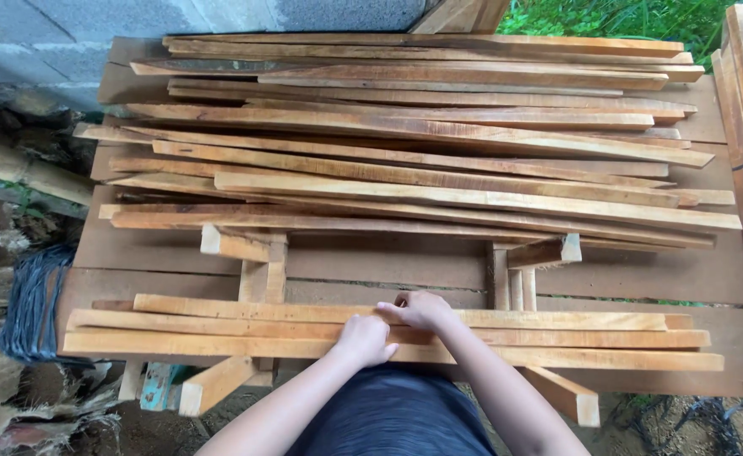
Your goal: Organizing and stacking long thin wooden strips on a wooden workbench.
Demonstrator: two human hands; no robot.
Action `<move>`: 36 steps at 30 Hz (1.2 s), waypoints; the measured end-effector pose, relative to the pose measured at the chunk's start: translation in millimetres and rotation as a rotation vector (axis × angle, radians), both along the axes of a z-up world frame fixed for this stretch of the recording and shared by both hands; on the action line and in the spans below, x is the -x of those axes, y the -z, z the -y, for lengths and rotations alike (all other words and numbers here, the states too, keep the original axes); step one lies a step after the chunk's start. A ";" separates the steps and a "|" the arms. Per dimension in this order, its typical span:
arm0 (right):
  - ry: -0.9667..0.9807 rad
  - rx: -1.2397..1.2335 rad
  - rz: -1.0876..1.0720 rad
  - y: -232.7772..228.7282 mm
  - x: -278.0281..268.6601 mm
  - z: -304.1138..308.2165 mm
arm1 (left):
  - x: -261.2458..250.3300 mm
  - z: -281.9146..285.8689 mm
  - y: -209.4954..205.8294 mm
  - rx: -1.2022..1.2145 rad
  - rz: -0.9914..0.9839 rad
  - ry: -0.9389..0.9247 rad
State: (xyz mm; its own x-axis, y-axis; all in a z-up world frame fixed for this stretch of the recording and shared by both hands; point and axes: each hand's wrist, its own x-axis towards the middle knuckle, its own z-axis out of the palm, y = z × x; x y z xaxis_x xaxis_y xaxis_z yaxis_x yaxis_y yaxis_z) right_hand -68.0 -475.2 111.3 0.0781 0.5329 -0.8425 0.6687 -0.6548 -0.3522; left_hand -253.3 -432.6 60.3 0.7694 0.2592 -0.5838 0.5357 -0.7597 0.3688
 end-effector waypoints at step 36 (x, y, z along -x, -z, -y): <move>0.090 -0.667 0.738 46.3 -175.8 -26.9 | -89.3 -249.2 33.7 -0.189 0.283 -0.167</move>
State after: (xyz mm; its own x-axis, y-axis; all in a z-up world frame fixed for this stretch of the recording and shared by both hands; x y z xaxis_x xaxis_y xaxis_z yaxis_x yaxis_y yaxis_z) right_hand 107.8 -448.3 65.0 0.5243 0.8459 -0.0976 0.8261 -0.5331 -0.1829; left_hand -163.9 -183.4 26.6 0.8313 0.4778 -0.2841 0.5552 -0.7393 0.3811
